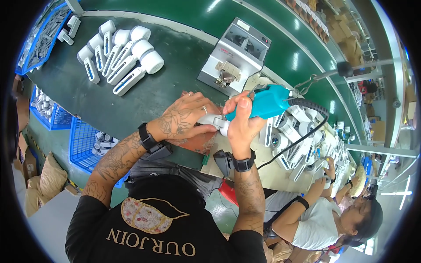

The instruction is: Assembling small white plastic electronic devices using an electric screwdriver to fasten components.

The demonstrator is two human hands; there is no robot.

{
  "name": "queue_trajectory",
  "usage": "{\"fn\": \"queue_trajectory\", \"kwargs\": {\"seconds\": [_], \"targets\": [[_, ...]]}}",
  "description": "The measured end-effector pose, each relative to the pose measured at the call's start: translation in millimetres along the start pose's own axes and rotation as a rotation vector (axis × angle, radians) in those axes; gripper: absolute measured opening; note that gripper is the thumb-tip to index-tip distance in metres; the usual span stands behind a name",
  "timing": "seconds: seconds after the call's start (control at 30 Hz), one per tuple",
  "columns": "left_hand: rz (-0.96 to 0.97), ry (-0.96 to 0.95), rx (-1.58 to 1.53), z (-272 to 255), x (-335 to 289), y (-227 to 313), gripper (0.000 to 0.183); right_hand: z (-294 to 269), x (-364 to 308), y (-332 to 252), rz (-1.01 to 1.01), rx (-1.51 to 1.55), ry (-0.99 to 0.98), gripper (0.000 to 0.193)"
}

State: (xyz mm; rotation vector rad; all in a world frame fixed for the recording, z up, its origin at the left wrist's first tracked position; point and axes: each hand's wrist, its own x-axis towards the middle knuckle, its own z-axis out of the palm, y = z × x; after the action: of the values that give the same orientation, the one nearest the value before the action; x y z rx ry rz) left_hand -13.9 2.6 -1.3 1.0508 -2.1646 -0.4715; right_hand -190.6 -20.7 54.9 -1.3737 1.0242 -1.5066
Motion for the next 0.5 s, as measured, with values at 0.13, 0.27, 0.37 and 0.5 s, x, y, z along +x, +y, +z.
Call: {"fn": "queue_trajectory", "kwargs": {"seconds": [0.13, 0.27, 0.37, 0.5], "targets": [[0.013, -0.003, -0.034, -2, 1, -1, 0.041, 4, 17, -14, -0.017, -0.007, -0.007, 0.038], [0.050, 0.005, -0.064, -6, 1, 0, 0.042, 31, 58, -15, -0.160, 0.000, 0.048, 0.036], [0.028, -0.006, -0.069, -7, 0, 1, 0.040, 43, 74, -1, -0.195, -0.030, 0.050, 0.034], [0.040, -0.006, -0.075, -5, 0, 0, 0.039, 37, 73, 15, -0.172, -0.046, 0.063, 0.032]]}}
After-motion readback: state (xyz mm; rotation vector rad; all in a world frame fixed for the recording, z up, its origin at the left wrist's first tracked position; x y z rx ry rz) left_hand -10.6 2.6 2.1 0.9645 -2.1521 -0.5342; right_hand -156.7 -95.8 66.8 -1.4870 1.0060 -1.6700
